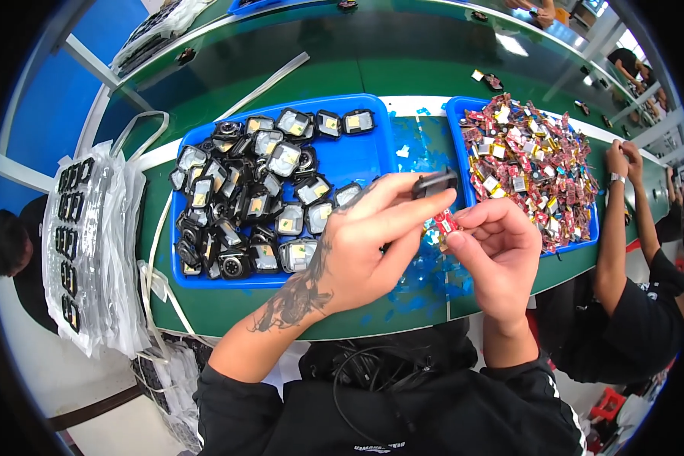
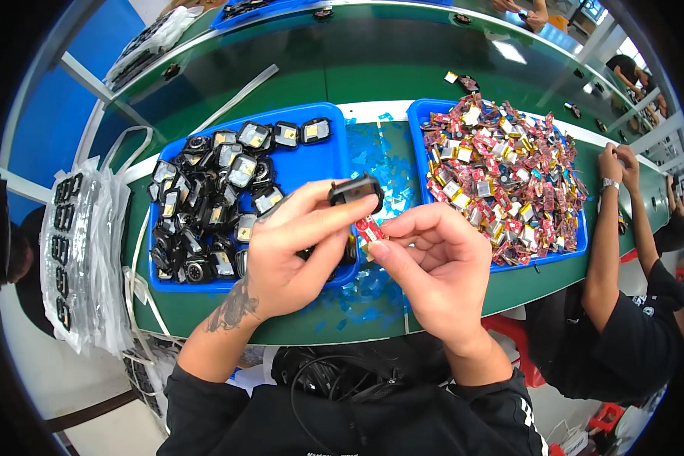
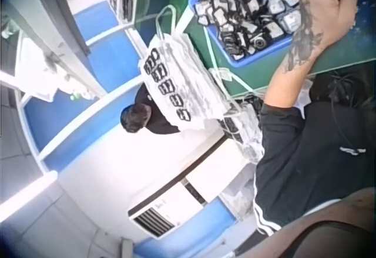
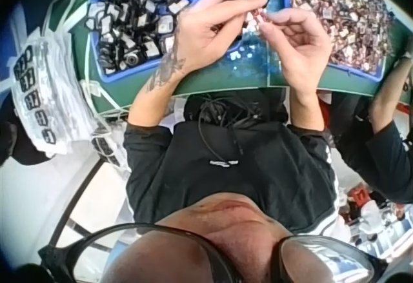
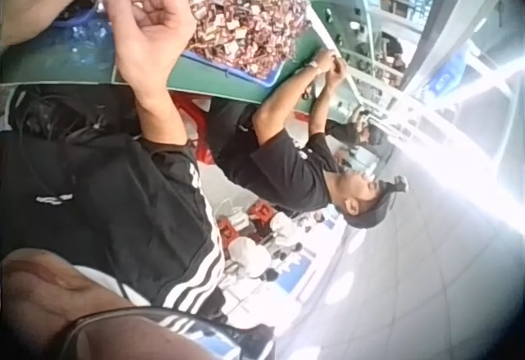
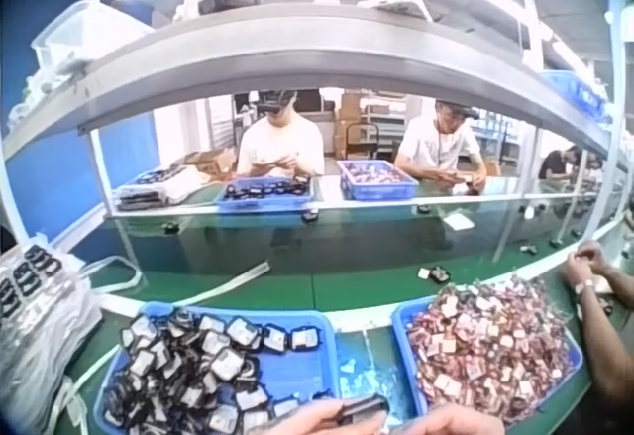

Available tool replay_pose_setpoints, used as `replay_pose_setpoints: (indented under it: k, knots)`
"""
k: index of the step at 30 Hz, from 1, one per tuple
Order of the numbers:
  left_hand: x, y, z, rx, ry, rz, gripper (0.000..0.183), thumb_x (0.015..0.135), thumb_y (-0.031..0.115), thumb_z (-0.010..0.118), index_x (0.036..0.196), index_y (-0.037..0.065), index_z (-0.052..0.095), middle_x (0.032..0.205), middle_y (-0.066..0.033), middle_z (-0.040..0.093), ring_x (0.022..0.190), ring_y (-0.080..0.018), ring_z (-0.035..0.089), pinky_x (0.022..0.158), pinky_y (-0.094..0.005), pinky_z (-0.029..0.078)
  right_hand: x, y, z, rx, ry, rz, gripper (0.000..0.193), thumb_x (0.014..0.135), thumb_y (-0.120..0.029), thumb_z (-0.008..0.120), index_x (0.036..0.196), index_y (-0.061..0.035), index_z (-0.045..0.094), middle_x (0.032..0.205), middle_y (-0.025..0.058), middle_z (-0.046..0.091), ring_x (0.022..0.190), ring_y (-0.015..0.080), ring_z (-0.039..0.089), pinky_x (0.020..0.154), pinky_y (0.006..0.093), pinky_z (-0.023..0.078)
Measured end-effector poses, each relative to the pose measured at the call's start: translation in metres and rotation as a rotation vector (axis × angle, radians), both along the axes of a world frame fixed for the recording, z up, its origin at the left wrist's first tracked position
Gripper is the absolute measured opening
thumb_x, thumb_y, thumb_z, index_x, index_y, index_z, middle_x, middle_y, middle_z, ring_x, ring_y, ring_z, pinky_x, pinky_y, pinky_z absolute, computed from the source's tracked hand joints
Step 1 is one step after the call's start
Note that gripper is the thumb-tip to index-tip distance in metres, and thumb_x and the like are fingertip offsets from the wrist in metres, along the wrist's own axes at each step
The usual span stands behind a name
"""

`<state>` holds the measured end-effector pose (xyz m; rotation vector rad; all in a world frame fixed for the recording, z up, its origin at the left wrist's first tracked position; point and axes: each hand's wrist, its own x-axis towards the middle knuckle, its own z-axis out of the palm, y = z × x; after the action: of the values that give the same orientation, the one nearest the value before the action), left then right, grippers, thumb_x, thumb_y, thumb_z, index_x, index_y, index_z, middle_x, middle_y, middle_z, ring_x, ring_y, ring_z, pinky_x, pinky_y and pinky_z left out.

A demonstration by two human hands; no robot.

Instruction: Assembling small electronic components, including circuit boards and watch-like casings, on a factory production line.

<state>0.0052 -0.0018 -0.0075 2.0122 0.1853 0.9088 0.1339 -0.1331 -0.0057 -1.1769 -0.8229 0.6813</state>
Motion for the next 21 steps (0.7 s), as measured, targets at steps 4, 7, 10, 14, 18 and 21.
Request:
replay_pose_setpoints:
  k: [4, 7, 10, 14, 18, 21]
  knots:
    - [0.001, 0.002, -0.002, 0.111, -0.022, 0.04, 0.032, 0.078, -0.008, 0.069, 0.109, 0.002, 0.071, 0.107, -0.0153, 0.066, 0.087, -0.0203, 0.068, 0.072, -0.0262, 0.055, 0.002, -0.003, 0.004, -0.001, 0.106, 0.05, 0.015, 0.084, 0.009, 0.067, 0.096, 0.0044, 0.059, 0.094, 0.0093, 0.065, 0.085, 0.0114, 0.065, 0.074, 0.0228, 0.054]
    - [-0.003, 0.004, 0.0, 0.141, 0.02, 0.023, 0.029, 0.075, -0.006, 0.073, 0.103, 0.003, 0.073, 0.099, -0.0122, 0.068, 0.08, -0.0193, 0.067, 0.067, -0.0259, 0.053, 0.011, -0.004, 0.001, -0.002, 0.154, 0.148, 0.011, 0.085, 0.005, 0.067, 0.093, 0.0032, 0.059, 0.092, 0.0082, 0.064, 0.083, 0.0102, 0.062, 0.071, 0.022, 0.053]
    - [-0.004, 0.005, 0.002, 0.104, 0.09, -0.051, 0.026, 0.073, -0.004, 0.076, 0.097, 0.004, 0.074, 0.089, -0.0097, 0.069, 0.074, -0.0186, 0.065, 0.063, -0.0257, 0.051, 0.02, -0.004, -0.002, 0.009, 0.186, 0.21, 0.01, 0.087, 0.0, 0.067, 0.091, 0.0017, 0.059, 0.092, 0.0069, 0.062, 0.081, 0.0091, 0.059, 0.067, 0.0214, 0.052]
    - [0.0, 0.0, -0.005, -0.11, 0.144, -0.127, 0.02, 0.073, -0.001, 0.079, 0.092, 0.003, 0.073, 0.08, -0.0077, 0.069, 0.072, -0.017, 0.065, 0.062, -0.0259, 0.051, 0.023, -0.009, -0.003, -0.043, 0.235, 0.227, 0.009, 0.088, -0.004, 0.067, 0.091, 0.0005, 0.059, 0.096, 0.0065, 0.059, 0.081, 0.009, 0.058, 0.067, 0.0222, 0.052]
    - [0.001, -0.004, -0.004, -0.324, 0.198, -0.119, 0.017, 0.076, 0.0, 0.079, 0.091, -0.001, 0.072, 0.085, -0.0087, 0.07, 0.076, -0.0116, 0.066, 0.068, -0.024, 0.053, 0.013, -0.009, 0.0, -0.036, 0.264, 0.129, 0.011, 0.085, 0.003, 0.067, 0.092, 0.0015, 0.059, 0.094, 0.0068, 0.06, 0.083, 0.0096, 0.06, 0.069, 0.0218, 0.053]
    - [-0.001, -0.007, -0.005, -0.464, 0.206, -0.14, 0.02, 0.078, -0.003, 0.077, 0.097, -0.003, 0.072, 0.093, -0.0107, 0.07, 0.082, -0.0113, 0.066, 0.073, -0.0236, 0.054, 0.004, -0.007, -0.004, -0.013, -0.015, 0.003, 0.016, 0.083, 0.009, 0.067, 0.094, 0.0021, 0.058, 0.094, 0.0075, 0.061, 0.084, 0.0095, 0.061, 0.07, 0.0205, 0.053]
